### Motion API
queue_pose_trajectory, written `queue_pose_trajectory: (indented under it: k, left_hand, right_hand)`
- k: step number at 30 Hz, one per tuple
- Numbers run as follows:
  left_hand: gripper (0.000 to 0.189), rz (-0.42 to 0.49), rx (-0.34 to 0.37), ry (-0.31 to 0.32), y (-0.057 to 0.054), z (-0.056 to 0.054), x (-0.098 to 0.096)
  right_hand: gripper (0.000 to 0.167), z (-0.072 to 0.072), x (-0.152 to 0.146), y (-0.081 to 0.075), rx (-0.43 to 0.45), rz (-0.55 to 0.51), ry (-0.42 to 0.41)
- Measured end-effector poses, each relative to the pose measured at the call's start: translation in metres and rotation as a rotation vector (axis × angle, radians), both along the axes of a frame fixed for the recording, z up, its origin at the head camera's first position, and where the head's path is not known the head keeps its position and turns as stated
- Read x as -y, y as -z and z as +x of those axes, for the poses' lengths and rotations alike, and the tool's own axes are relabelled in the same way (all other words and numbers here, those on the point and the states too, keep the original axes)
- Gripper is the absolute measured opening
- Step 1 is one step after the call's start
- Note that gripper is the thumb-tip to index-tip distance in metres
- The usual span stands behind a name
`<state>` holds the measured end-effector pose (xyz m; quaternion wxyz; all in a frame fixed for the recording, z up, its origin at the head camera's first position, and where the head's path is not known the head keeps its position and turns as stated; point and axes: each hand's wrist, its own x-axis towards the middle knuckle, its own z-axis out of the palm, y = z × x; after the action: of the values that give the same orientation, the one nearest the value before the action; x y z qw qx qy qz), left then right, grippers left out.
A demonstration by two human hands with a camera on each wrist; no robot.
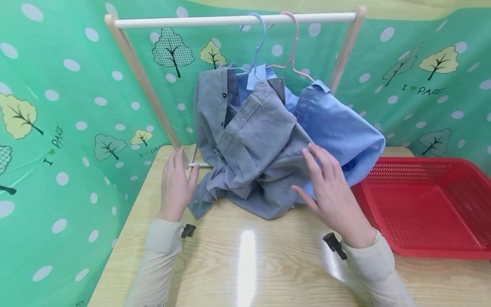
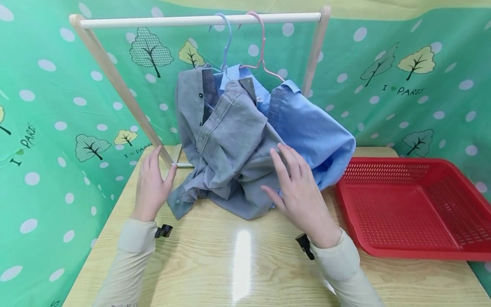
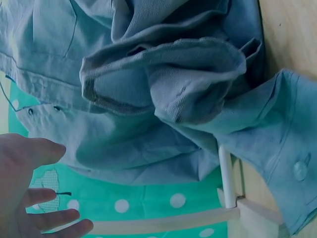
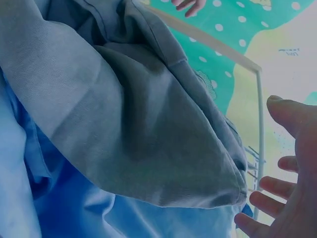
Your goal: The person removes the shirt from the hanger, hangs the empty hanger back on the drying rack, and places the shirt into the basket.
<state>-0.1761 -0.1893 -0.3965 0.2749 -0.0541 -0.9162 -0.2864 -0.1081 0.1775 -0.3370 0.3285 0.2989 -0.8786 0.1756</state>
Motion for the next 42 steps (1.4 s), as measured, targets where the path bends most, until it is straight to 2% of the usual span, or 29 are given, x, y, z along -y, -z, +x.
queue_pose_trajectory:
  k: [5,14,20,27,34,37,42]
  left_hand:
    - [0.064,-0.004,-0.001,-0.021,-0.004,-0.006,0.005]
    - [0.061,0.017,-0.063,-0.03,-0.011,-0.018,0.014]
    - [0.061,0.049,-0.031,-0.057,-0.015,-0.026,0.022]
    - [0.063,0.097,0.008,-0.048,-0.019,-0.035,0.025]
    - [0.058,0.098,-0.034,-0.094,-0.019,-0.047,0.031]
    - [0.056,0.104,-0.043,-0.116,-0.016,-0.05,0.035]
    - [0.055,0.149,-0.018,-0.122,-0.013,-0.056,0.04]
  right_hand:
    - [0.071,-0.001,-0.001,-0.007,0.009,-0.014,-0.009]
    - [0.074,-0.002,-0.004,-0.016,0.032,-0.046,-0.001]
    - [0.075,-0.004,-0.005,-0.021,0.062,-0.033,0.026]
    - [0.073,-0.004,-0.006,-0.025,0.067,-0.06,0.022]
    - [0.086,-0.005,-0.002,-0.026,0.111,-0.104,0.011]
    - [0.086,-0.007,0.0,-0.024,0.12,-0.123,0.001]
    - [0.084,-0.011,0.001,-0.02,0.14,-0.141,-0.001]
